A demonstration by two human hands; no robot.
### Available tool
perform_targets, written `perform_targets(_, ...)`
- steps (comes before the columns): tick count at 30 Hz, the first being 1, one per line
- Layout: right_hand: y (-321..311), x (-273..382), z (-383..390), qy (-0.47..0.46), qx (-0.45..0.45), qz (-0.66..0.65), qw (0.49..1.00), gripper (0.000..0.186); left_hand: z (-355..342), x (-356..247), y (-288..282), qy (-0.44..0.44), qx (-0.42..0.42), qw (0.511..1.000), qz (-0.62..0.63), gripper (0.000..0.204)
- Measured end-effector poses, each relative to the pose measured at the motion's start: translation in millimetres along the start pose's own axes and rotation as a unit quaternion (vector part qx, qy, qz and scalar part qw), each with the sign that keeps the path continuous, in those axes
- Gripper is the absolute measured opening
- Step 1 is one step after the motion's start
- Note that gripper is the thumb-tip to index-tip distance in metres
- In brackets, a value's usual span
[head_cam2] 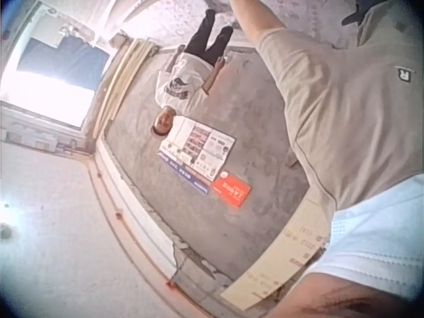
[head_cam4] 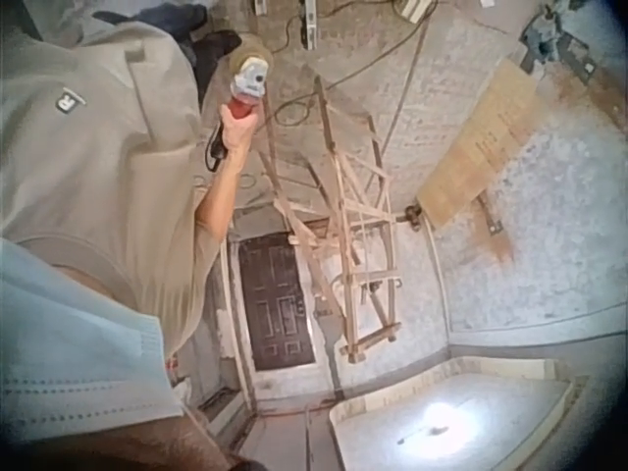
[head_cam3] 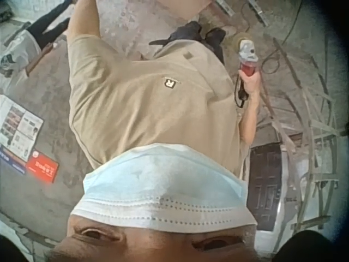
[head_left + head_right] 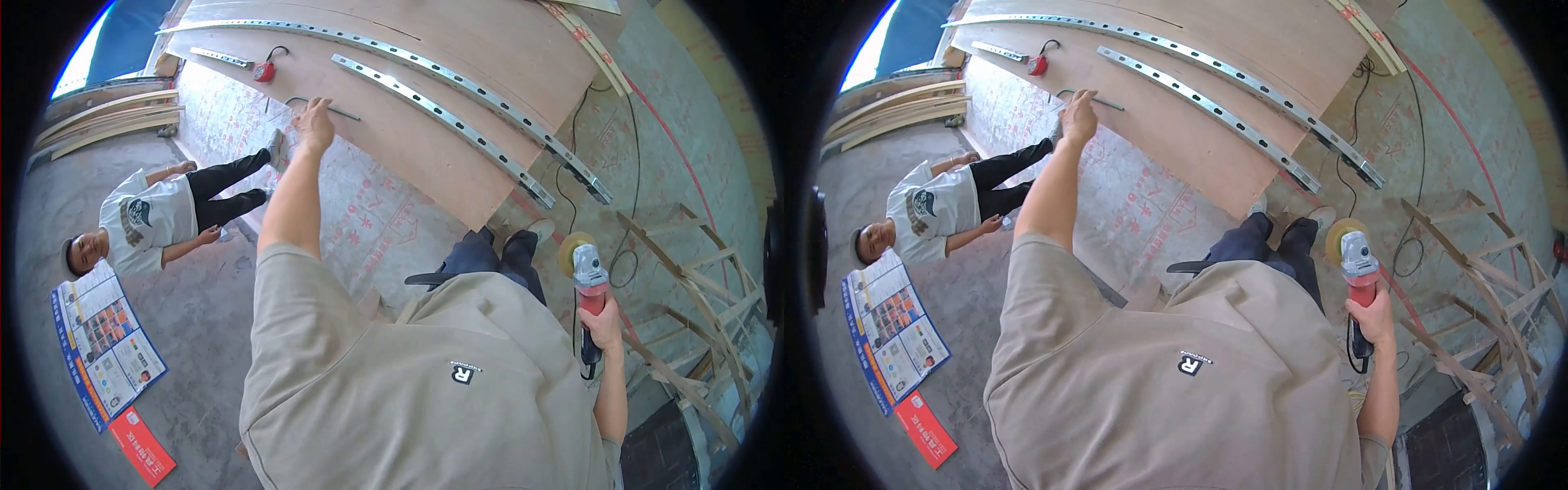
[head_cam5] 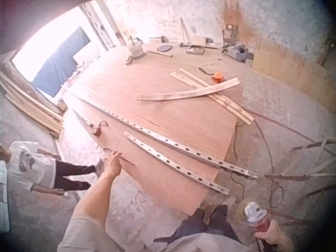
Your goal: Installing wooden panels on a ceiling using a pneumatic nail gun after preparing materials.
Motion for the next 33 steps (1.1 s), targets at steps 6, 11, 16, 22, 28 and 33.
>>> perform_targets(6, -4, 1, 12, 0.033, -0.046, -0.010, 0.998, 0.058, -15, 6, 16, 0.070, 0.028, 0.996, 0.039, 0.029)
perform_targets(11, -3, -19, 17, 0.043, -0.081, -0.010, 0.996, 0.061, -14, -7, 14, 0.145, 0.017, 0.988, 0.044, 0.015)
perform_targets(16, -1, -29, 23, 0.057, -0.104, -0.075, 0.990, 0.062, 19, -73, 8, 0.243, 0.033, 0.967, 0.070, 0.015)
perform_targets(22, -6, 12, 41, 0.023, -0.148, -0.158, 0.976, 0.056, 76, -146, -12, 0.284, -0.013, 0.945, 0.161, 0.016)
perform_targets(28, -9, 83, 34, -0.084, -0.092, -0.261, 0.957, 0.052, 176, -197, -5, 0.085, 0.240, 0.833, 0.492, 0.013)
perform_targets(33, 12, 171, -10, -0.166, -0.006, -0.257, 0.952, 0.040, 277, -302, -77, 0.155, 0.445, 0.620, 0.627, 0.024)
Point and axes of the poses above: each hand's wrist, its own z-axis away from the middle knuckle, its own y-axis out of the palm, x = y × z, the point moved 7 cm from there along -z, towards the middle knuckle, and after that the axes turned 8 degrees about -z, right-handed, at the moved point
